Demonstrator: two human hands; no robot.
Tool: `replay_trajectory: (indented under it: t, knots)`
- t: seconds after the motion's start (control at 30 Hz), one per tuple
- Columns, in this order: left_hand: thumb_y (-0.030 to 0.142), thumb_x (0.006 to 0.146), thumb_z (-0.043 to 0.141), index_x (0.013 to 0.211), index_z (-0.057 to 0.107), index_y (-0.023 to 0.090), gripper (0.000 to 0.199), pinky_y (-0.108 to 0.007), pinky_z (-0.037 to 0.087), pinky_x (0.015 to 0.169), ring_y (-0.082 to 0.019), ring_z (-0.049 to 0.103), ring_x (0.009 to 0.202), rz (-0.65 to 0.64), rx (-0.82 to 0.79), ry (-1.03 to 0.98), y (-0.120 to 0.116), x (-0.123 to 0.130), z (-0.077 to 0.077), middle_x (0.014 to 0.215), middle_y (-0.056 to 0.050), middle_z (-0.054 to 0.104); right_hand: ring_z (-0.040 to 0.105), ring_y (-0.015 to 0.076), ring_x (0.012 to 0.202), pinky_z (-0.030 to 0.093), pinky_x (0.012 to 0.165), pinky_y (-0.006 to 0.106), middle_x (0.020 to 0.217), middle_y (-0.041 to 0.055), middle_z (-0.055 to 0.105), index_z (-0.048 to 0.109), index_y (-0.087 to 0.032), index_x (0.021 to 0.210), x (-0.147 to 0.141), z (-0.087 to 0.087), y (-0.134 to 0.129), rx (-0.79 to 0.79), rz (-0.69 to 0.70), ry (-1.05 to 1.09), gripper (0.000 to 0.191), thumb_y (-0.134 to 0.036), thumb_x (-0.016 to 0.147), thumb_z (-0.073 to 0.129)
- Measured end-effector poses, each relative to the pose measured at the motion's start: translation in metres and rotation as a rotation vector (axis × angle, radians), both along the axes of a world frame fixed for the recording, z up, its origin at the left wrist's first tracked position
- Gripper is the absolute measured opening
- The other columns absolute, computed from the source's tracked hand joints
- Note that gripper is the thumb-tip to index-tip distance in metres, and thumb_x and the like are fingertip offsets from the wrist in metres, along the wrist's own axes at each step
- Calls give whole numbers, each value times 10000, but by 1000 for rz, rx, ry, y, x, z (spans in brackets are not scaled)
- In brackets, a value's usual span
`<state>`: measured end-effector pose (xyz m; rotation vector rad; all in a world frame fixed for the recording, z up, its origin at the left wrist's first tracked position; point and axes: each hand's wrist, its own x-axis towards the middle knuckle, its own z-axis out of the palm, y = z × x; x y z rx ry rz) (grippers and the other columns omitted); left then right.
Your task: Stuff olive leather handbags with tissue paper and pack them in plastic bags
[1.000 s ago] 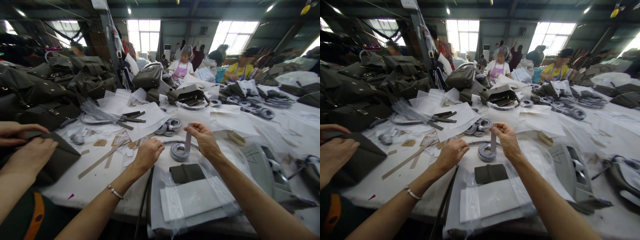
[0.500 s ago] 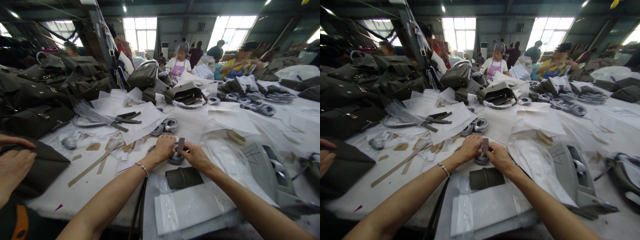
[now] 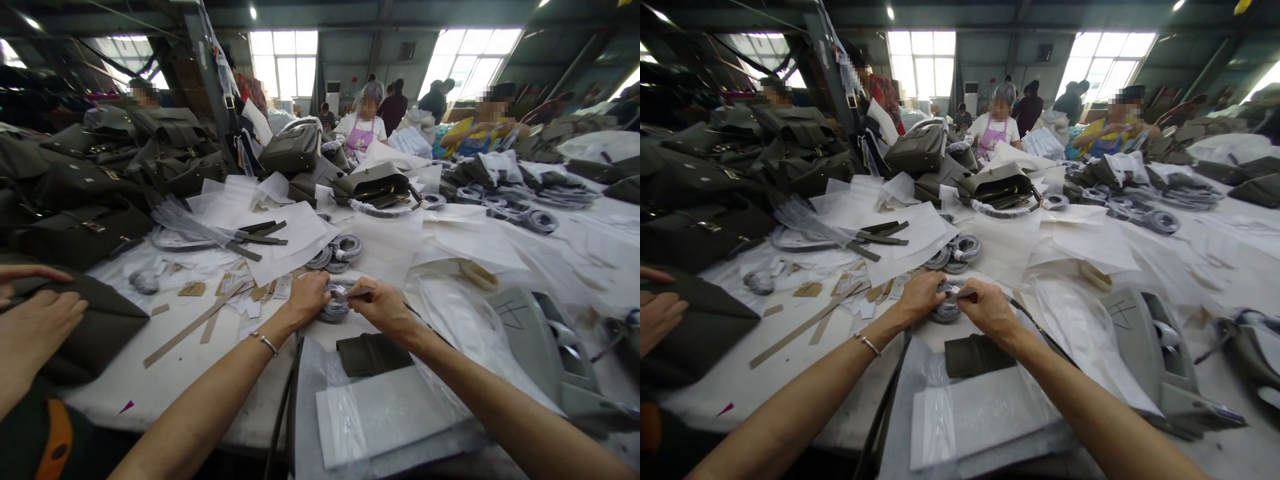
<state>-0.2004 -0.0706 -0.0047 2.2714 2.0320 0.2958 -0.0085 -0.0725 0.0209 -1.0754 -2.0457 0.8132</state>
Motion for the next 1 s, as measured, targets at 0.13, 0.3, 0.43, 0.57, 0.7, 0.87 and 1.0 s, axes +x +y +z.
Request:
replay_trajectory:
  t: [0.13,0.3,0.43,0.57,0.7,0.87,1.0]
  knots:
    - [224,810,604,1069,605,213,259,-310,482,808,-231,645,1007,15,31,-32,-1,-2,2,1081,-63,688,536,139,572,391,557,242,608,-24,596,615,-223,699,-5,-4,-3,124,34,-66,102,-145,762,601]
    - [210,807,590,1083,603,203,276,-336,496,806,-253,638,1008,47,72,-48,-8,2,11,1067,-81,675,565,179,703,442,675,286,739,40,610,559,-213,727,-9,-3,-8,442,8,-170,148,-111,827,523]
    - [253,797,603,1060,627,182,274,-354,511,791,-276,644,983,81,93,-60,-11,4,16,1041,-103,673,587,219,845,462,799,337,871,85,653,577,-208,795,-9,1,-12,626,40,-218,167,-56,822,512]
    - [283,802,606,1033,651,170,261,-349,513,816,-270,652,970,89,101,-91,-11,2,16,1027,-106,679,591,206,797,473,749,319,832,64,637,559,-217,766,-8,0,-14,566,14,-153,164,-66,820,525]
    - [263,800,612,1005,664,173,230,-335,515,811,-258,661,945,83,102,-129,-9,0,14,1005,-97,679,581,189,729,473,692,299,747,24,596,539,-226,723,-9,-4,-15,401,0,-159,172,-66,783,551]
    - [231,792,612,1000,647,168,220,-340,516,801,-257,659,926,60,123,-184,-13,8,16,1035,-102,661,585,224,866,469,787,329,880,64,632,531,-216,724,-16,-7,-6,457,-73,-319,199,-19,715,555]
    - [187,796,594,992,638,165,202,-341,515,818,-249,646,946,17,135,-256,-17,12,20,1051,-105,645,551,182,724,432,667,279,776,35,595,492,-218,697,-21,-16,11,439,-119,-421,191,-39,741,544]
